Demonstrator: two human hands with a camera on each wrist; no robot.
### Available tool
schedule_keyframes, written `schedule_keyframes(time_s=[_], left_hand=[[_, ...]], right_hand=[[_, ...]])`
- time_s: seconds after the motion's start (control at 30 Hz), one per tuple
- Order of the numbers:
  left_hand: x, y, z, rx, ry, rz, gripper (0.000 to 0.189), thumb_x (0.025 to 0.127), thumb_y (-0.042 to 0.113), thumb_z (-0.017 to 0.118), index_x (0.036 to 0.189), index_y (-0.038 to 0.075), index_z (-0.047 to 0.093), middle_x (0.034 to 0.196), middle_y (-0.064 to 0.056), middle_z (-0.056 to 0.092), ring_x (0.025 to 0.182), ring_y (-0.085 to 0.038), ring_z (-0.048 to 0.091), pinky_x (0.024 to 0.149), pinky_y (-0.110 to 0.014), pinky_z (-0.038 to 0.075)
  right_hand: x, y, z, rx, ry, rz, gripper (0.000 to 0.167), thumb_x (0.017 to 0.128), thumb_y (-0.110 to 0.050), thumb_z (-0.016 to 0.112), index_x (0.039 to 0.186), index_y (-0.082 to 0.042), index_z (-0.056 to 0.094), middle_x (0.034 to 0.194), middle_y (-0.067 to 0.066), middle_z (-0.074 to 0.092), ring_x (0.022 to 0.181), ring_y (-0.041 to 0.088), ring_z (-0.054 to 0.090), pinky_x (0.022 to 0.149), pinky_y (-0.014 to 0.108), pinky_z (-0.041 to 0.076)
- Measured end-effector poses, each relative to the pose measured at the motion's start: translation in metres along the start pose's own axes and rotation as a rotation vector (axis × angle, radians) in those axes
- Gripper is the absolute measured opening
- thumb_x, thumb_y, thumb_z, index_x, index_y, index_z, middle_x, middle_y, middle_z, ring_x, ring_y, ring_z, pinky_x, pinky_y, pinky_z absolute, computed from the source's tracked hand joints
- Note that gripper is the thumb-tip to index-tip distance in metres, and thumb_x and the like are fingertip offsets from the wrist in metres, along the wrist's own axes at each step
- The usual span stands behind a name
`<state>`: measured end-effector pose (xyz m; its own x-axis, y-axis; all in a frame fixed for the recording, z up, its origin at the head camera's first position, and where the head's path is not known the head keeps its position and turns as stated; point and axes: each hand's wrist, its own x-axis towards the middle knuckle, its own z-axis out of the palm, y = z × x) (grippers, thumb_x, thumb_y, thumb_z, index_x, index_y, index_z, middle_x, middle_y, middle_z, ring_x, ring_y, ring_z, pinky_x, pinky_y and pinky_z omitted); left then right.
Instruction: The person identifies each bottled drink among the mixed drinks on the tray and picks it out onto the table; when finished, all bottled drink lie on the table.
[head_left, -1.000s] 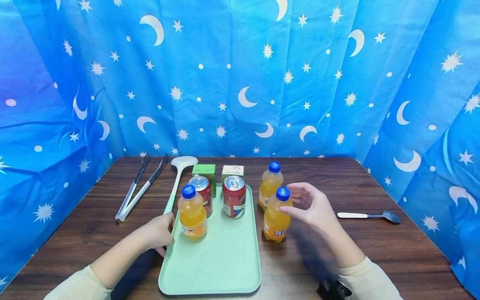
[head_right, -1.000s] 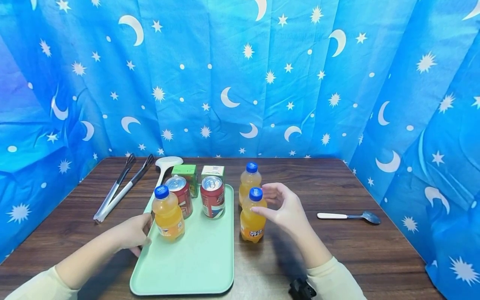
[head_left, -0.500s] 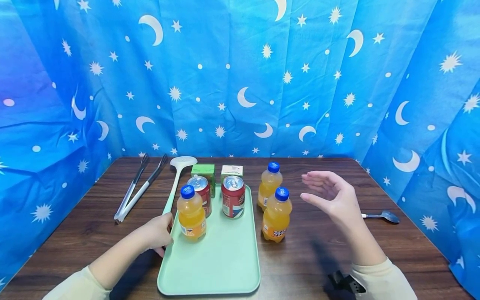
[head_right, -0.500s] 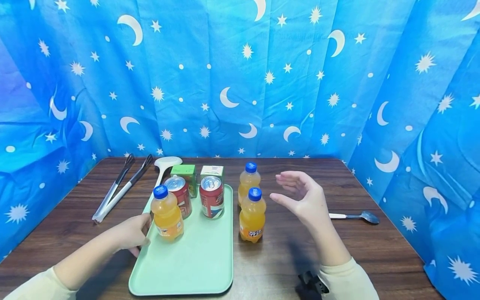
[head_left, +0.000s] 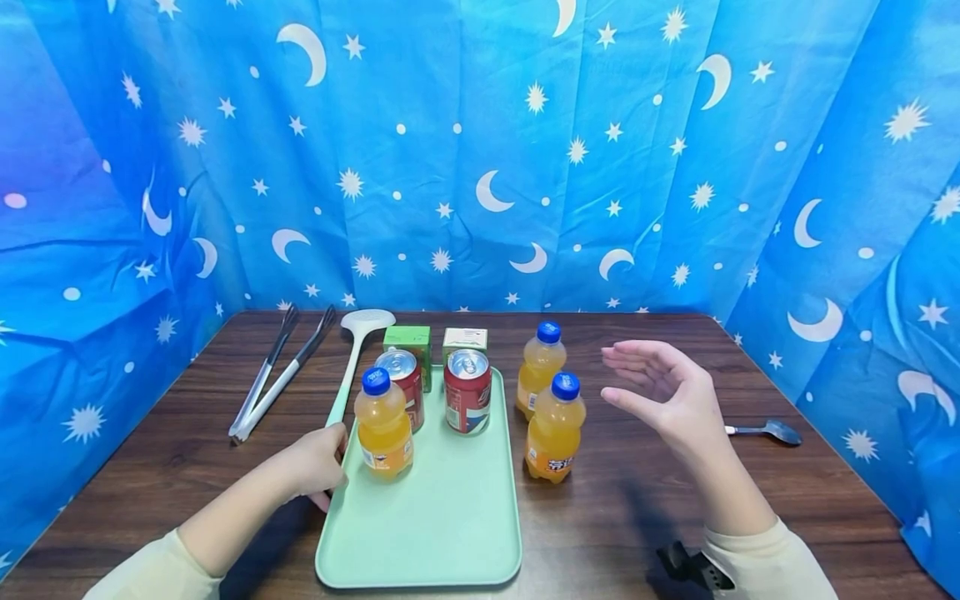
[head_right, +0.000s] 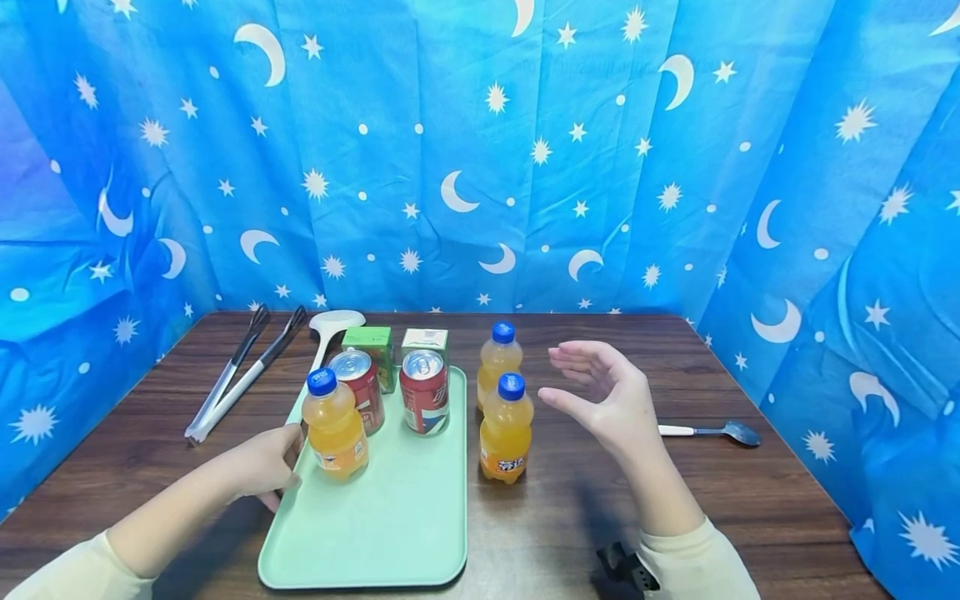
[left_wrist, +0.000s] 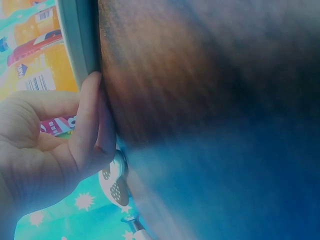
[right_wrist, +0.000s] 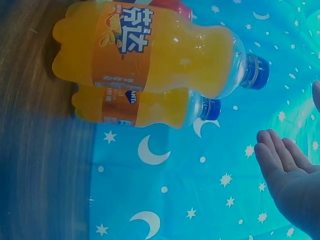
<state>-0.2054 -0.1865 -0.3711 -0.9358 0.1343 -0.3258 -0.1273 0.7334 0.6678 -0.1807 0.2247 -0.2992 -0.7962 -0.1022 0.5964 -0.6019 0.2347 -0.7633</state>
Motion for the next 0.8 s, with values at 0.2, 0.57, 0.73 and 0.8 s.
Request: schedule_keyframes(time_s=[0.2, 0.57, 0.73, 0.8], left_hand=[[0.000, -0.001, 0.000, 0.003, -0.001, 0.009, 0.035, 0.069, -0.017, 0.059, 0.095, -0.002, 0.042, 0.079, -0.016, 0.049, 0.061, -0.023, 0.059, 0.046, -0.035, 0.056], [0.001, -0.002, 0.000, -0.005, -0.002, 0.004, 0.035, 0.068, -0.017, 0.059, 0.095, -0.002, 0.042, 0.079, -0.016, 0.048, 0.061, -0.023, 0.059, 0.046, -0.035, 0.056], [0.001, -0.002, 0.000, -0.006, -0.003, 0.007, 0.035, 0.069, -0.017, 0.059, 0.096, -0.002, 0.042, 0.079, -0.016, 0.048, 0.062, -0.024, 0.059, 0.046, -0.036, 0.056], [0.001, -0.001, 0.000, -0.004, -0.003, 0.005, 0.035, 0.069, -0.017, 0.060, 0.096, -0.002, 0.042, 0.079, -0.016, 0.048, 0.062, -0.024, 0.059, 0.046, -0.036, 0.056]], right_hand=[[-0.002, -0.005, 0.002, 0.028, -0.018, -0.023, 0.048, 0.074, 0.009, 0.072, 0.119, 0.007, 0.053, 0.115, 0.021, 0.061, 0.106, 0.022, 0.060, 0.090, 0.025, 0.049], [-0.007, -0.015, 0.015, 0.136, -0.096, -0.081, 0.053, 0.069, 0.018, 0.070, 0.118, 0.012, 0.050, 0.116, 0.026, 0.057, 0.109, 0.029, 0.057, 0.093, 0.034, 0.048], [-0.010, -0.018, 0.024, 0.148, -0.135, -0.082, 0.055, 0.068, 0.019, 0.071, 0.118, 0.011, 0.050, 0.116, 0.027, 0.057, 0.110, 0.033, 0.055, 0.093, 0.037, 0.048], [-0.012, -0.019, 0.029, 0.154, -0.158, -0.080, 0.055, 0.068, 0.018, 0.071, 0.118, 0.011, 0.050, 0.116, 0.025, 0.058, 0.110, 0.033, 0.055, 0.093, 0.038, 0.048]])
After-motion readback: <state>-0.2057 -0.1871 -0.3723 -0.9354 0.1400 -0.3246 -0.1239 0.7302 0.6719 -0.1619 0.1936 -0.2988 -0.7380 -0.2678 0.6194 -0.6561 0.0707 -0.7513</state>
